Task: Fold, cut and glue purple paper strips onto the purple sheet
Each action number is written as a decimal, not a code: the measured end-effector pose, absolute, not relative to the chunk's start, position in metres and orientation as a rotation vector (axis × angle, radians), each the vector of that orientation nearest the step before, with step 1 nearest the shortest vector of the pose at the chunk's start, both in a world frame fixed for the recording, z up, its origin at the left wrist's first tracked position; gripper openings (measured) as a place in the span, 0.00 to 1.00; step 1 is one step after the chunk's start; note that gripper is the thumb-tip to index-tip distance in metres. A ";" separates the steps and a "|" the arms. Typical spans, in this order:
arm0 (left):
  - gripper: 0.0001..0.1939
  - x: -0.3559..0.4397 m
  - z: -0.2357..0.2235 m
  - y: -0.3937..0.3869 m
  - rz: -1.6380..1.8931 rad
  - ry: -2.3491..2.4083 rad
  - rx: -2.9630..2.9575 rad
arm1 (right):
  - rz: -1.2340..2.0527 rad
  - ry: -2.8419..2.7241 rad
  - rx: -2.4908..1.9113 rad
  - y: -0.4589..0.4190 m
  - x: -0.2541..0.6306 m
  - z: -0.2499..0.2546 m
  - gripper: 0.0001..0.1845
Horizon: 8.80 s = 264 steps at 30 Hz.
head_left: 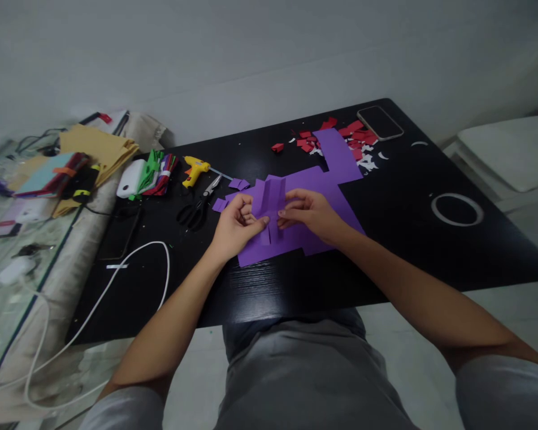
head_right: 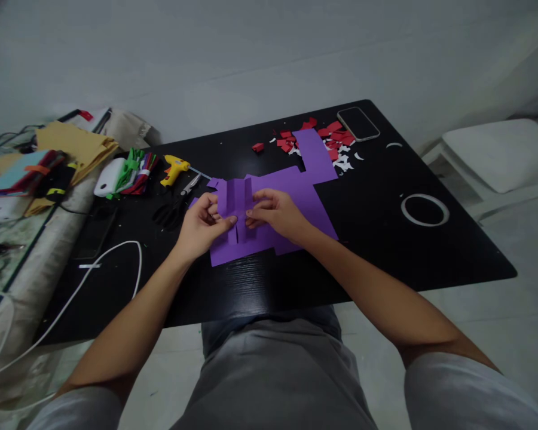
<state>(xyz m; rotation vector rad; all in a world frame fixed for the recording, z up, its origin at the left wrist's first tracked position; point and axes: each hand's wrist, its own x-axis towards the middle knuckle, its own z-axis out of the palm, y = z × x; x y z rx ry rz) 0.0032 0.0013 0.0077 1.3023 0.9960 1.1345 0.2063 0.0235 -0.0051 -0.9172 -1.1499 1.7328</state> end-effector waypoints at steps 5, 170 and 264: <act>0.25 0.001 0.007 0.003 1.147 0.996 1.287 | 1.768 -1.115 -0.891 0.026 0.208 -0.004 0.22; 0.10 0.000 -0.001 -0.005 1.154 1.232 1.874 | 1.205 -1.398 -1.071 0.015 0.202 -0.007 0.17; 0.09 -0.011 -0.001 0.002 1.076 1.195 1.936 | 1.420 -1.315 -0.971 0.017 0.199 -0.012 0.23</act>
